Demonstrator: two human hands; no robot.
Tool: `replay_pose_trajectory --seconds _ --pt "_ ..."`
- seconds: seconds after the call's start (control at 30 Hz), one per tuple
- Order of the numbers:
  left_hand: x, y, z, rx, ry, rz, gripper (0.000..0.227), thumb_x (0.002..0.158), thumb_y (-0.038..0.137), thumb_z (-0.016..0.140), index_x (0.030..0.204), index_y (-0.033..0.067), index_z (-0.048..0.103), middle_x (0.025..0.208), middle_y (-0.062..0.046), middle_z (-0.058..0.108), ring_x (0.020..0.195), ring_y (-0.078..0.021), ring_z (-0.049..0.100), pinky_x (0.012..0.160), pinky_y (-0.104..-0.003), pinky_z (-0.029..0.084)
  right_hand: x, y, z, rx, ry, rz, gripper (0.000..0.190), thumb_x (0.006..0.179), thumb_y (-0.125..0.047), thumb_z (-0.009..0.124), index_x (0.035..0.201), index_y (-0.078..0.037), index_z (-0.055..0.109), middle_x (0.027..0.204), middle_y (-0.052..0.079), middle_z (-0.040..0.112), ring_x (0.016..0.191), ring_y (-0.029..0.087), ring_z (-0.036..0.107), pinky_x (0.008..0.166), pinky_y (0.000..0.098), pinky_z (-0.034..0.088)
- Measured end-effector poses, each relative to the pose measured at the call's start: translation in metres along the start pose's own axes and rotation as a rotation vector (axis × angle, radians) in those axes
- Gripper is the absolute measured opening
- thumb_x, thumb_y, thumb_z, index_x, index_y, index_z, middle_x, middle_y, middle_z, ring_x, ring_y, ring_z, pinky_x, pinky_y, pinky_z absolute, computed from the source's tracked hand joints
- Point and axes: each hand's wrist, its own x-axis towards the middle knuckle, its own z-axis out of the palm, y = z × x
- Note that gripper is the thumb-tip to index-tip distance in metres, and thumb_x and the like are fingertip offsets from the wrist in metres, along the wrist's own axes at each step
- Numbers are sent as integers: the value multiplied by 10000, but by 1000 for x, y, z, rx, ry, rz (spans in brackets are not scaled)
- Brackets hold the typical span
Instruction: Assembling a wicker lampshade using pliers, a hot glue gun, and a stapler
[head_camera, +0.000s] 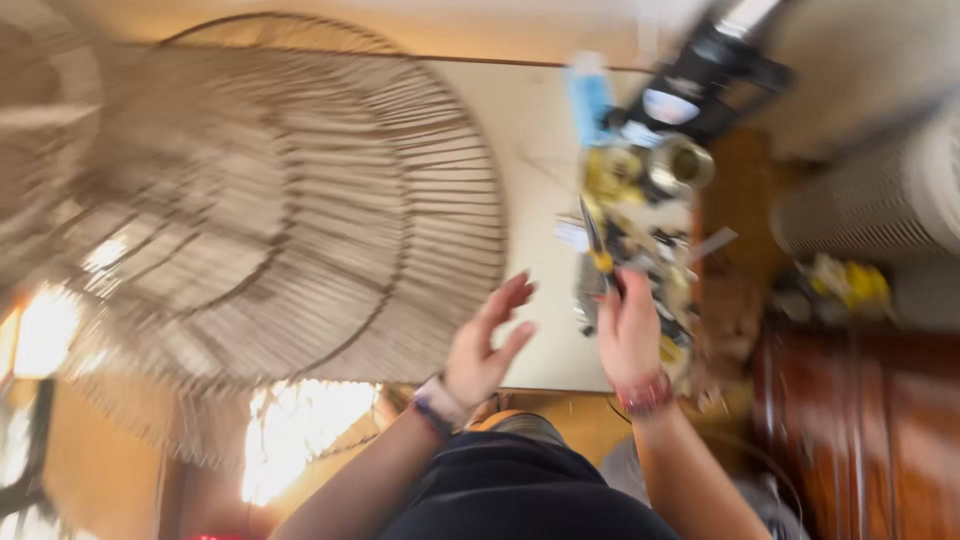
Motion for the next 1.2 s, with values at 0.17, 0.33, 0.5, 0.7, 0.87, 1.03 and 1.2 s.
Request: replay_pose_trajectory --seconds 0.17,0.33,0.5,0.7,0.87,1.03,1.2 --pt "-7 27 -20 -261 170 20 391 1055 155 546 1396 42 392 1330 -243 558 1233 -346 506 1034 -469 461 -37 -91 22 332 -329 -126 180 963 -123 527 1130 -60 558 931 120 598 822 333 624 757 406 523" --pt "-44 56 -75 -351 270 65 257 1107 363 411 1050 114 447 1201 -131 658 1024 -163 620 742 -300 541 -48 -179 52 404 -345 -234 384 828 -52 629 1196 -22 523 1050 108 525 829 243 519 752 367 447" --pt "-86 79 -148 40 393 201 264 1133 320 444 994 129 563 1224 -68 705 1486 -374 471 1242 -657 147 -51 -285 83 311 -276 -342 530 854 -93 686 1342 -31 488 1094 216 570 1034 485 619 854 502 554" --pt "-120 64 -250 279 375 216 474 944 430 682 1191 34 604 1338 -258 625 1201 -464 638 1032 -598 490 -97 -268 172 438 -427 -129 472 703 -33 674 1167 0 595 935 263 683 928 468 696 782 525 539" --pt "-128 24 -346 378 381 352 236 1018 240 633 1203 97 663 1135 -91 687 1159 -379 640 988 -489 509 -103 -327 199 523 -405 65 314 759 68 517 1020 -30 662 866 129 774 918 324 755 860 433 551" --pt "-89 -17 -397 821 424 599 222 957 237 733 1177 215 737 1033 14 629 1037 -242 607 923 -392 518 -121 -308 243 199 -198 30 461 804 126 551 1244 -9 542 1031 177 727 1011 434 696 882 558 543" --pt "-61 1 -409 914 476 755 79 967 276 712 1025 260 763 942 9 518 958 -251 546 850 -385 487 -114 -348 249 164 -41 -85 643 734 175 511 1359 29 471 1111 234 550 983 493 614 883 598 529"
